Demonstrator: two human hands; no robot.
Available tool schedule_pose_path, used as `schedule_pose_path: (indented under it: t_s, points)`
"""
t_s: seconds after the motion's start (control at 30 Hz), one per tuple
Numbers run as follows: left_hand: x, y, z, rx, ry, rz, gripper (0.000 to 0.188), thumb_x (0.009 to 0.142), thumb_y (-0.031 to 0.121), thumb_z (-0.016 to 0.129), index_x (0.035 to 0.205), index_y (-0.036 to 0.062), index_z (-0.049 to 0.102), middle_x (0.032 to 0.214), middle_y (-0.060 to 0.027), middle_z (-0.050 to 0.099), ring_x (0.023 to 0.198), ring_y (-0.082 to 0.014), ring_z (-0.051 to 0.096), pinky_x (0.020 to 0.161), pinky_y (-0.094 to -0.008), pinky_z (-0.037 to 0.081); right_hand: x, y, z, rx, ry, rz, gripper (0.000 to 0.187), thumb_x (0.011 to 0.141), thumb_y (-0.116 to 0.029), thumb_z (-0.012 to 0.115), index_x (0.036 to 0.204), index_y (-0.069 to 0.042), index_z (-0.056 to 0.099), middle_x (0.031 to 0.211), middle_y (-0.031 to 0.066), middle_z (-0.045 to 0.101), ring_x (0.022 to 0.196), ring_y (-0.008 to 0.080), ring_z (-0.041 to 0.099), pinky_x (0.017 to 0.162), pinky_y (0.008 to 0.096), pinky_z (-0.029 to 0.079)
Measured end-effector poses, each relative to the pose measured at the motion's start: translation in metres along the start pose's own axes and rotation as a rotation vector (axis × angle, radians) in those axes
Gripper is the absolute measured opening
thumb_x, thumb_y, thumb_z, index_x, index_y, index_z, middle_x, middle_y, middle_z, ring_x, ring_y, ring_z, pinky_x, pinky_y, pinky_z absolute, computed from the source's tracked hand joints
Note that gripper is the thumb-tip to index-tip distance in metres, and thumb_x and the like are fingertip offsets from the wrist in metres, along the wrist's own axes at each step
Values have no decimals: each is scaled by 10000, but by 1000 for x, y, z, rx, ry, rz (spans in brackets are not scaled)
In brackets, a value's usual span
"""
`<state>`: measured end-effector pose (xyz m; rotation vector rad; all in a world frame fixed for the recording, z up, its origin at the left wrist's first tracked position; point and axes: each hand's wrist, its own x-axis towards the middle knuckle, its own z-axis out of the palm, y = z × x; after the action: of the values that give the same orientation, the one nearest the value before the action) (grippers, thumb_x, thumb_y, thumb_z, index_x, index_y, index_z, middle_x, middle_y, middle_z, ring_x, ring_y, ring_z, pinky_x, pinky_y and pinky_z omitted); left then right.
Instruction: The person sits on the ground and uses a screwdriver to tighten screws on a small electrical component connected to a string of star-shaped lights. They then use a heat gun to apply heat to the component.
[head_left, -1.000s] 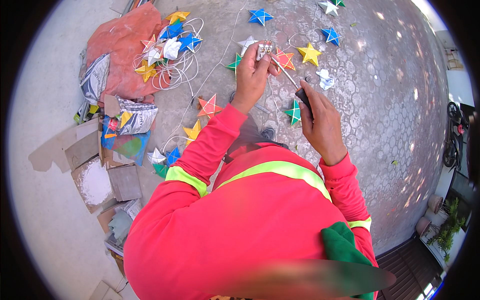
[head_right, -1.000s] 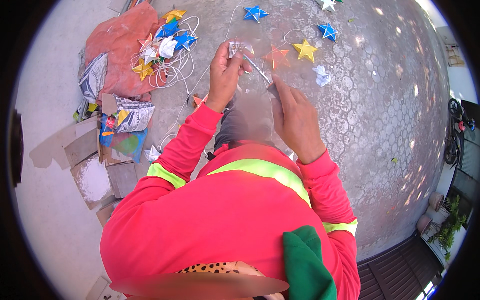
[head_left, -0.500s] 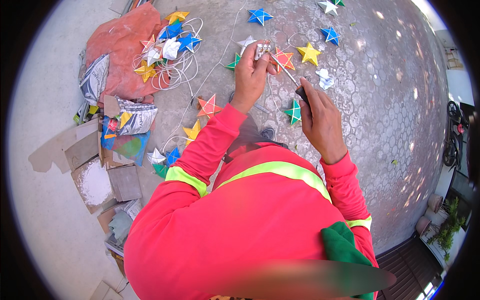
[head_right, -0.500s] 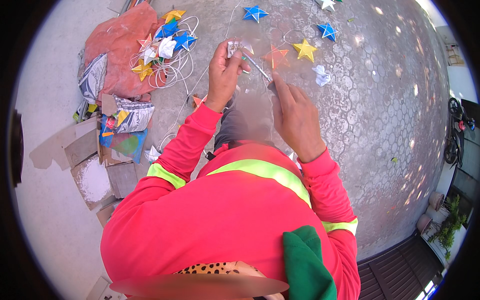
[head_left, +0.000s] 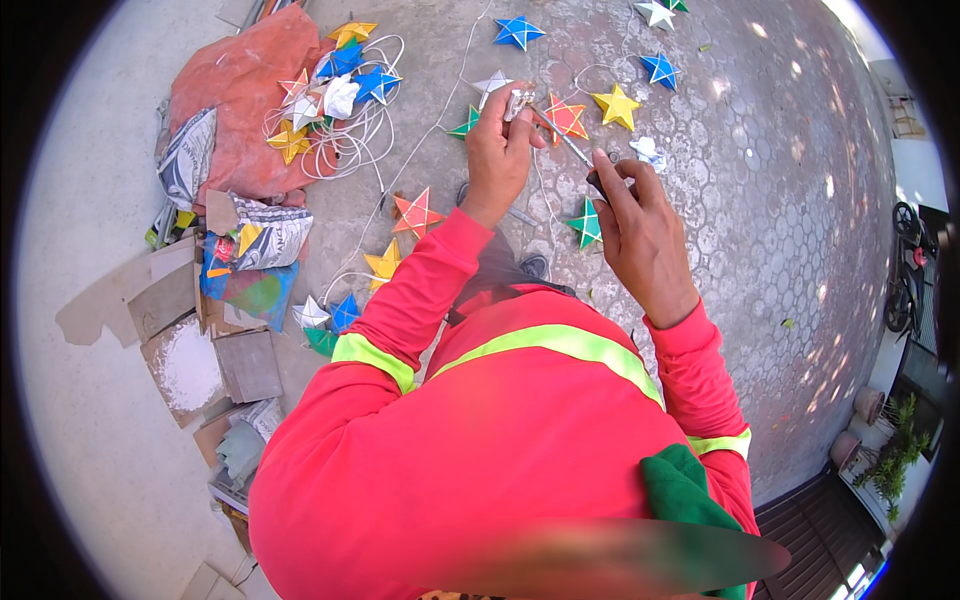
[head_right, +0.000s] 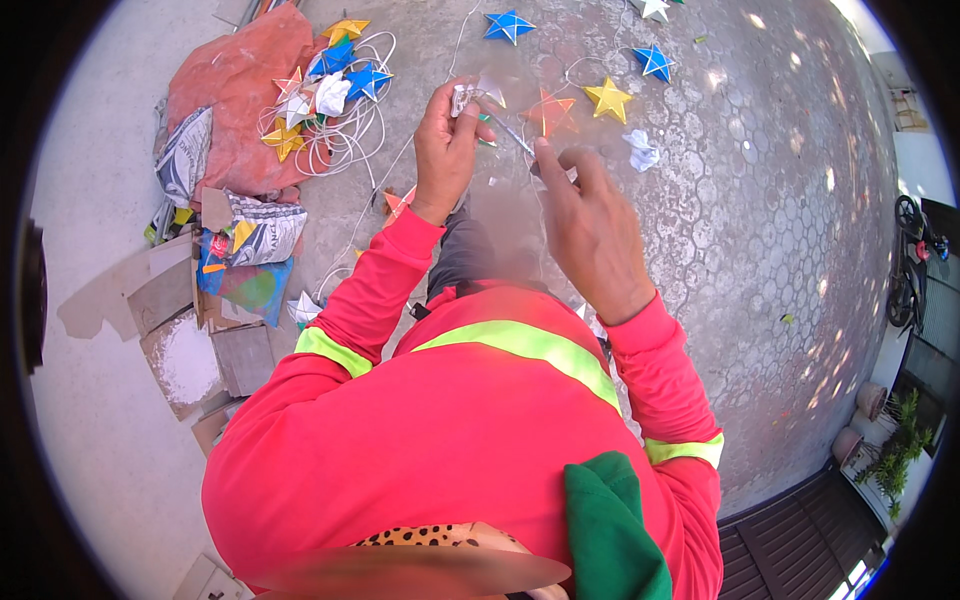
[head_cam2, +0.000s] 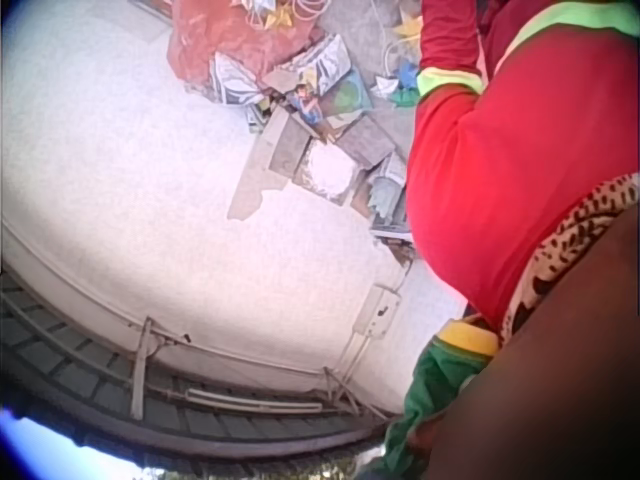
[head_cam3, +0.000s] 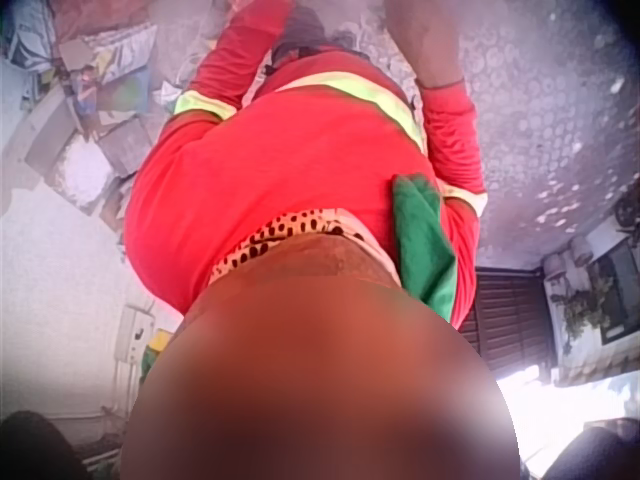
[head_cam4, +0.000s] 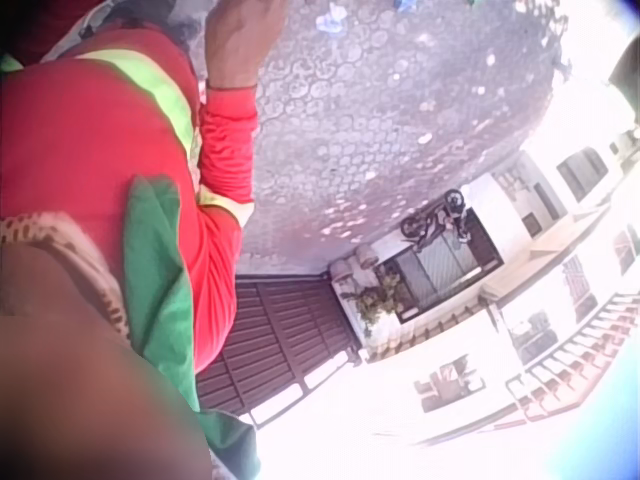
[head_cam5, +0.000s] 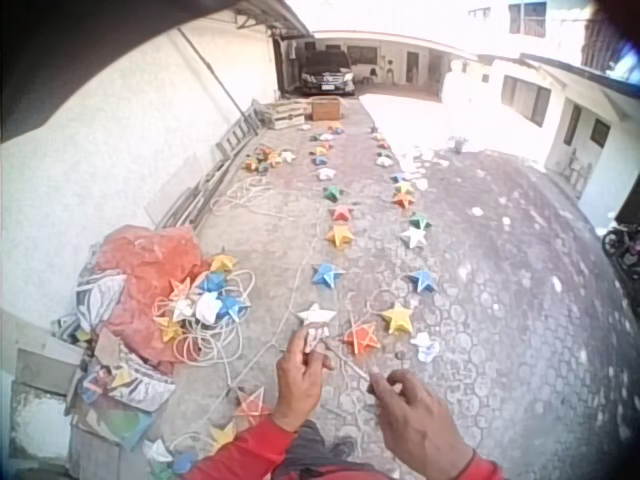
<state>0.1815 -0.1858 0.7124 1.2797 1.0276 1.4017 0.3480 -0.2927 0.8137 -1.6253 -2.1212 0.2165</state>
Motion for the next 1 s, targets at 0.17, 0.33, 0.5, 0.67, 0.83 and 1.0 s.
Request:
schedule_pose_path:
  t_s: [0.17, 0.33, 0.5, 0.67, 0.83, 1.0]
  points:
    - [0, -2, -2, 59, 12, 4, 311, 1008, 34, 546, 1315, -2, 583, 899, -70, 710, 662, -81, 642, 601, -248, 525, 4, 0, -2, -102, 98, -102, 446, 868, -5, 650, 1310, -55, 614, 1056, 91, 620, 810, 280, 659, 660, 395, 538]
    - [-2, -2, -1, 81, -11, -26, 310, 1018, 38, 538, 1323, -5, 577, 941, -64, 701, 673, -78, 630, 619, -247, 530, 10, 3, -13, 45, 44, 19, 321, 867, -40, 748, 1170, -58, 647, 1064, 113, 699, 872, 305, 703, 712, 384, 568]
    - [-4, -1, -4, 69, -29, -66, 315, 1034, 54, 530, 1341, -4, 568, 960, -50, 682, 715, -70, 624, 659, -239, 539, 17, 5, -21, 293, 34, 151, 264, 864, -47, 762, 1088, -45, 622, 1048, 133, 693, 829, 309, 721, 704, 368, 569]
    - [-5, 0, -3, 106, -38, -74, 302, 1032, 48, 527, 1325, -7, 573, 960, -53, 691, 712, -70, 623, 649, -237, 528, 18, 9, -24, 81, 34, 3, 319, 851, -32, 760, 1121, -47, 591, 1017, 143, 653, 842, 324, 707, 709, 387, 555]
    - [-6, -1, -2, 109, -35, -69, 292, 1029, 45, 527, 1311, -9, 580, 961, -59, 700, 699, -71, 621, 645, -241, 524, 21, 10, -24, 314, 55, 76, 257, 864, -47, 721, 1098, -92, 626, 972, 139, 642, 809, 356, 663, 663, 428, 529]
    - [-6, 0, 1, 114, -36, -82, 290, 1026, 49, 530, 1306, 5, 591, 950, -56, 707, 694, -71, 620, 646, -242, 523, 23, 12, -32, 34, 23, -23, 259, 901, -99, 749, 1094, -30, 591, 991, 138, 661, 815, 325, 710, 697, 374, 562]
